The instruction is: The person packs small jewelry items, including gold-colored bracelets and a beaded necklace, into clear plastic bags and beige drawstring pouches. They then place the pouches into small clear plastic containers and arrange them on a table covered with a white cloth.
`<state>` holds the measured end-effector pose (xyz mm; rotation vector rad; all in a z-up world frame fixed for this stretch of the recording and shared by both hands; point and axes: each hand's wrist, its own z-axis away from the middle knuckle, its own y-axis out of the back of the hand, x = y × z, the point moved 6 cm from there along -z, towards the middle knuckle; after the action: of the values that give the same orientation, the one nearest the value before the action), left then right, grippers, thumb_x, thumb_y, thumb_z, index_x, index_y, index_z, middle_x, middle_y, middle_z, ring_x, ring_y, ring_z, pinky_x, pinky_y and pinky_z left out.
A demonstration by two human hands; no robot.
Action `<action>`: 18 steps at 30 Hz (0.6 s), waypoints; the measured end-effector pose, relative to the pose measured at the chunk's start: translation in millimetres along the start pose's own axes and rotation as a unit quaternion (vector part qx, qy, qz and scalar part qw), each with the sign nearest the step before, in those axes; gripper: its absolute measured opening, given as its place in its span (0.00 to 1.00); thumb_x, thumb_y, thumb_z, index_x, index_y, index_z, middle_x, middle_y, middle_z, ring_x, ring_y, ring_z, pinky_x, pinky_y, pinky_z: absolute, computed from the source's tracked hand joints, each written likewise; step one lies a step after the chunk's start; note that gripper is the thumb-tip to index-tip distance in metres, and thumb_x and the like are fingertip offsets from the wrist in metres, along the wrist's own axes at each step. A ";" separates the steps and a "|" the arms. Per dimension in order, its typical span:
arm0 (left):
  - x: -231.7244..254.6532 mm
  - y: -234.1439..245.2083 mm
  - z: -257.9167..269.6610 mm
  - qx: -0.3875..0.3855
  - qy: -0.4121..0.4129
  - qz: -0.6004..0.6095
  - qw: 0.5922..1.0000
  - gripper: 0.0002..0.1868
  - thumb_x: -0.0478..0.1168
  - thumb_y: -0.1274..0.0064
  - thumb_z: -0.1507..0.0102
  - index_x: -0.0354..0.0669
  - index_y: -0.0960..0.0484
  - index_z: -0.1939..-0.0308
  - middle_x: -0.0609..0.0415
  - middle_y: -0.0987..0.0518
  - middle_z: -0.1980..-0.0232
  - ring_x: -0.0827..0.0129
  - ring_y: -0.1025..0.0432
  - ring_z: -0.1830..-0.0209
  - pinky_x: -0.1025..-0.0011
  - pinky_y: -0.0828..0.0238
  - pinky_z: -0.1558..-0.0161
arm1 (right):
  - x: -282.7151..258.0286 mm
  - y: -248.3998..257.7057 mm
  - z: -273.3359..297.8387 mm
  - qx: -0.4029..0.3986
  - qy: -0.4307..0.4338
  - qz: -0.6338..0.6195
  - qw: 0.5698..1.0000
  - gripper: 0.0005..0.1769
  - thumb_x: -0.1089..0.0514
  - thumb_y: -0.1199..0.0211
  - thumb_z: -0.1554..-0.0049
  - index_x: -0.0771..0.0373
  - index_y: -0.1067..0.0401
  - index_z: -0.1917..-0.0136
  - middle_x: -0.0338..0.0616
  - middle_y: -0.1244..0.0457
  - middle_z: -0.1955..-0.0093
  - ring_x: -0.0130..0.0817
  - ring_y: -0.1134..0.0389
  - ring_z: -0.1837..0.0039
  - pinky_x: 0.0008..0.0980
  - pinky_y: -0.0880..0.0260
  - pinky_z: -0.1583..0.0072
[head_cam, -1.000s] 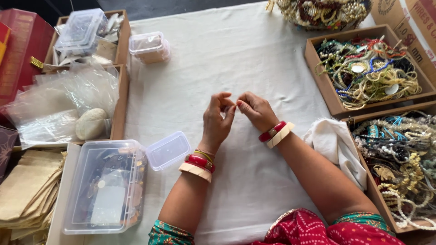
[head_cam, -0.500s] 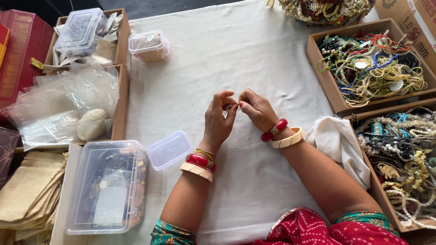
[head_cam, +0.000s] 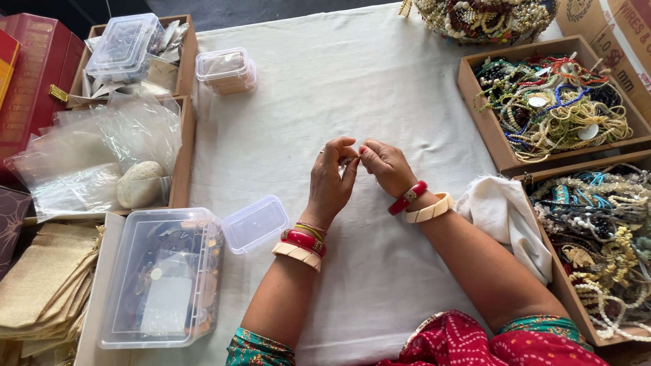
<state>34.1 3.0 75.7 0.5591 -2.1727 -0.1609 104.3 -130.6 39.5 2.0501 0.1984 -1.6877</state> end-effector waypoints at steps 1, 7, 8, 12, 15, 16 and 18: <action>0.6 0.3 -0.2 0.002 0.001 0.005 1.000 0.18 0.28 0.45 0.34 0.41 0.29 0.42 0.53 0.19 0.58 0.65 0.23 0.57 0.68 0.24 0.53 | -5.4 0.6 0.0 0.003 -0.004 0.011 1.000 0.15 0.51 0.47 0.36 0.61 0.31 0.60 0.34 0.39 0.67 0.21 0.39 0.62 0.25 0.36 0.59; -1.3 -1.7 0.8 -0.001 0.003 0.002 1.000 0.18 0.29 0.45 0.34 0.41 0.29 0.42 0.53 0.20 0.58 0.65 0.23 0.57 0.68 0.24 0.54 | 21.1 4.2 -3.8 0.028 -0.032 0.000 0.999 0.16 0.50 0.47 0.33 0.62 0.32 0.57 0.37 0.39 0.65 0.24 0.39 0.61 0.27 0.36 0.57; -1.3 -2.3 0.4 0.000 0.001 0.002 1.000 0.18 0.29 0.45 0.34 0.41 0.29 0.42 0.53 0.20 0.58 0.65 0.23 0.57 0.68 0.24 0.54 | 16.3 6.0 -3.4 0.029 -0.031 0.001 0.999 0.16 0.50 0.47 0.33 0.62 0.32 0.57 0.37 0.39 0.65 0.24 0.39 0.61 0.27 0.36 0.57; -4.4 0.6 -0.4 0.018 0.012 0.009 1.000 0.17 0.30 0.44 0.34 0.41 0.29 0.42 0.54 0.19 0.59 0.68 0.24 0.58 0.69 0.25 0.54 | -4.5 2.4 0.1 -0.023 0.042 -0.075 0.996 0.09 0.53 0.45 0.36 0.61 0.31 0.52 0.34 0.35 0.58 0.21 0.35 0.54 0.24 0.31 0.49; -8.8 2.4 0.2 0.027 0.045 0.028 0.998 0.17 0.30 0.45 0.34 0.41 0.29 0.42 0.55 0.19 0.60 0.69 0.25 0.60 0.70 0.25 0.55 | -5.8 -0.3 1.4 -0.027 0.039 -0.046 0.998 0.08 0.55 0.43 0.39 0.62 0.31 0.51 0.34 0.38 0.58 0.22 0.39 0.56 0.24 0.35 0.52; -8.8 2.7 0.2 0.028 0.044 0.031 0.998 0.17 0.30 0.45 0.33 0.41 0.29 0.42 0.55 0.19 0.60 0.69 0.25 0.60 0.70 0.25 0.55 | -2.8 -0.7 0.9 -0.018 0.012 -0.004 1.000 0.08 0.55 0.42 0.41 0.62 0.32 0.53 0.34 0.40 0.61 0.23 0.42 0.60 0.25 0.38 0.57; -7.5 2.5 -0.2 0.028 0.037 0.035 0.998 0.17 0.30 0.45 0.33 0.41 0.29 0.42 0.55 0.19 0.60 0.69 0.25 0.59 0.70 0.25 0.55 | 6.1 0.1 -1.4 -0.024 0.027 -0.047 0.998 0.08 0.55 0.43 0.39 0.62 0.31 0.53 0.34 0.40 0.60 0.22 0.41 0.58 0.25 0.37 0.54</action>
<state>37.3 8.5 71.2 0.5109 -2.1272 -0.0408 107.0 -131.2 33.9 2.0806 0.3543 -1.6668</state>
